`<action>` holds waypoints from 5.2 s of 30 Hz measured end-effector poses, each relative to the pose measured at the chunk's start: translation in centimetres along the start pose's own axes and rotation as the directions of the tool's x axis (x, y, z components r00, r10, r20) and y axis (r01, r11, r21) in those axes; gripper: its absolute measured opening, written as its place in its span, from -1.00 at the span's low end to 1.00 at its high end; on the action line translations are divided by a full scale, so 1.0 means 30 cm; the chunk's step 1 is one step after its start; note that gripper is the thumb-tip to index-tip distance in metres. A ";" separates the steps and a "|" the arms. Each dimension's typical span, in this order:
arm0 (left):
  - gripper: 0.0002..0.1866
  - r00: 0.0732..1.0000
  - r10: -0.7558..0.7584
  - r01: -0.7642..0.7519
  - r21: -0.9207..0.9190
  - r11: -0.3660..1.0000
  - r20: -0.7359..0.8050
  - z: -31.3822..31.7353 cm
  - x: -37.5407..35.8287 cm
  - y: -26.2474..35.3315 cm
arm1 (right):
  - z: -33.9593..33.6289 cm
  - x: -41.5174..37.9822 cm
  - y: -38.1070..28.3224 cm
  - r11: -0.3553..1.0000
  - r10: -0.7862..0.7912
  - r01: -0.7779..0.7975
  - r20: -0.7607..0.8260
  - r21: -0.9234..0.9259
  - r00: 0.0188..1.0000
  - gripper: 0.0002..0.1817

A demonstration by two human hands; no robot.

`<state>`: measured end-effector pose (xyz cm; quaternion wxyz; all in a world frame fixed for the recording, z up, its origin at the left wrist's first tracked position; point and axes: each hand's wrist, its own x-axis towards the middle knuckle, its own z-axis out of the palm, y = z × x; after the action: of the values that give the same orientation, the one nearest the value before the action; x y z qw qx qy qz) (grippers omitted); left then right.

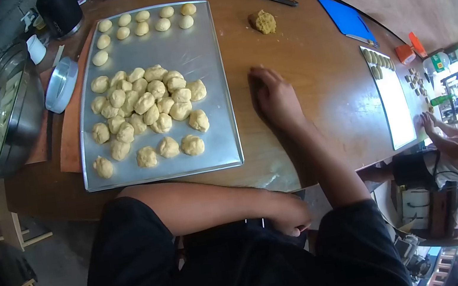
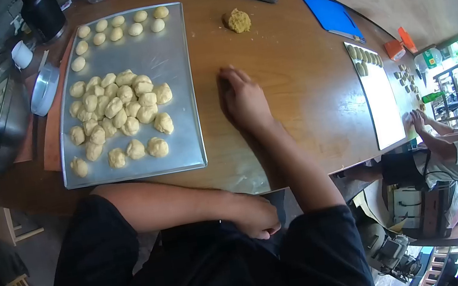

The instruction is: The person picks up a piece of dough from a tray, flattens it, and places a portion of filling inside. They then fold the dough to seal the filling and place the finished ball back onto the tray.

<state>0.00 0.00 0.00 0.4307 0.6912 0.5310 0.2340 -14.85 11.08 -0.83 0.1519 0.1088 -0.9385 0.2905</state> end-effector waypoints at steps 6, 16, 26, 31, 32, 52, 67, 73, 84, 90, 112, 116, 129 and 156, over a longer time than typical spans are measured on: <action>-0.73 0.993 0.105 -0.101 0.077 0.992 -0.059 0.009 0.000 -0.007 | -0.024 0.086 0.121 0.992 -0.019 -0.001 -0.151 -0.127 0.988 -0.57; -0.74 0.994 0.096 -0.094 0.056 0.994 -0.047 -0.006 -0.004 -0.001 | -0.027 0.045 0.107 0.992 -0.042 0.034 -0.069 -0.123 0.997 -0.60; -0.72 0.990 0.126 -0.121 0.083 0.989 -0.060 0.010 0.003 -0.011 | -0.049 -0.027 0.008 0.994 -0.037 0.031 -0.056 -0.104 0.998 -0.61; -0.72 0.997 0.060 -0.058 0.029 0.998 -0.042 -0.006 -0.011 0.013 | 0.022 0.130 0.071 0.990 -0.059 0.041 -0.128 -0.136 0.990 -0.63; -0.72 0.997 0.066 -0.065 0.035 0.997 -0.038 -0.008 -0.011 0.013 | 0.029 0.107 0.044 0.994 -0.058 0.049 -0.094 -0.094 0.994 -0.63; -0.72 0.993 0.112 -0.110 0.060 0.992 -0.030 0.003 -0.002 0.001 | -0.017 0.129 0.129 0.993 -0.033 0.021 -0.105 -0.117 0.994 -0.60; -0.72 0.996 0.085 -0.083 0.046 0.995 -0.037 -0.006 -0.009 0.006 | 0.040 0.104 0.032 0.995 -0.060 0.056 -0.057 -0.077 0.997 -0.60; -0.71 0.995 0.092 -0.090 0.066 0.994 -0.026 -0.023 -0.015 0.016 | -0.050 0.051 0.060 0.992 0.049 -0.058 -0.076 -0.111 0.996 -0.63; -0.72 0.988 0.138 -0.131 0.089 0.987 -0.072 0.008 0.005 -0.022 | -0.064 0.035 0.072 0.992 -0.088 0.087 -0.005 -0.093 0.996 -0.59; -0.72 0.994 0.106 -0.104 0.067 0.992 -0.028 0.001 0.000 -0.004 | 0.015 0.091 0.023 0.997 -0.079 0.079 -0.003 -0.024 0.997 -0.58; -0.72 0.998 0.057 -0.057 0.040 0.998 -0.013 -0.007 -0.002 0.007 | 0.039 0.149 0.065 0.986 -0.154 0.147 -0.083 -0.083 0.984 -0.60; -0.73 0.988 0.147 -0.141 0.109 0.984 -0.053 0.025 0.025 -0.033 | -0.029 -0.005 0.000 0.983 -0.184 0.184 -0.003 -0.023 0.983 -0.59; -0.73 0.990 0.127 -0.120 0.109 0.987 -0.057 0.008 0.008 -0.017 | -0.025 -0.008 0.037 0.978 -0.169 0.163 -0.036 -0.128 0.985 -0.63; -0.74 0.998 0.064 -0.064 0.021 0.998 0.004 -0.043 -0.022 0.031 | -0.250 0.140 0.279 0.824 0.334 -0.251 -0.076 0.509 0.940 -0.72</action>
<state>-0.71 -0.23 1.54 0.4166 0.7127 0.5103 0.2410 -19.53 21.70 2.24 0.1484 -0.0256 -0.8234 0.5471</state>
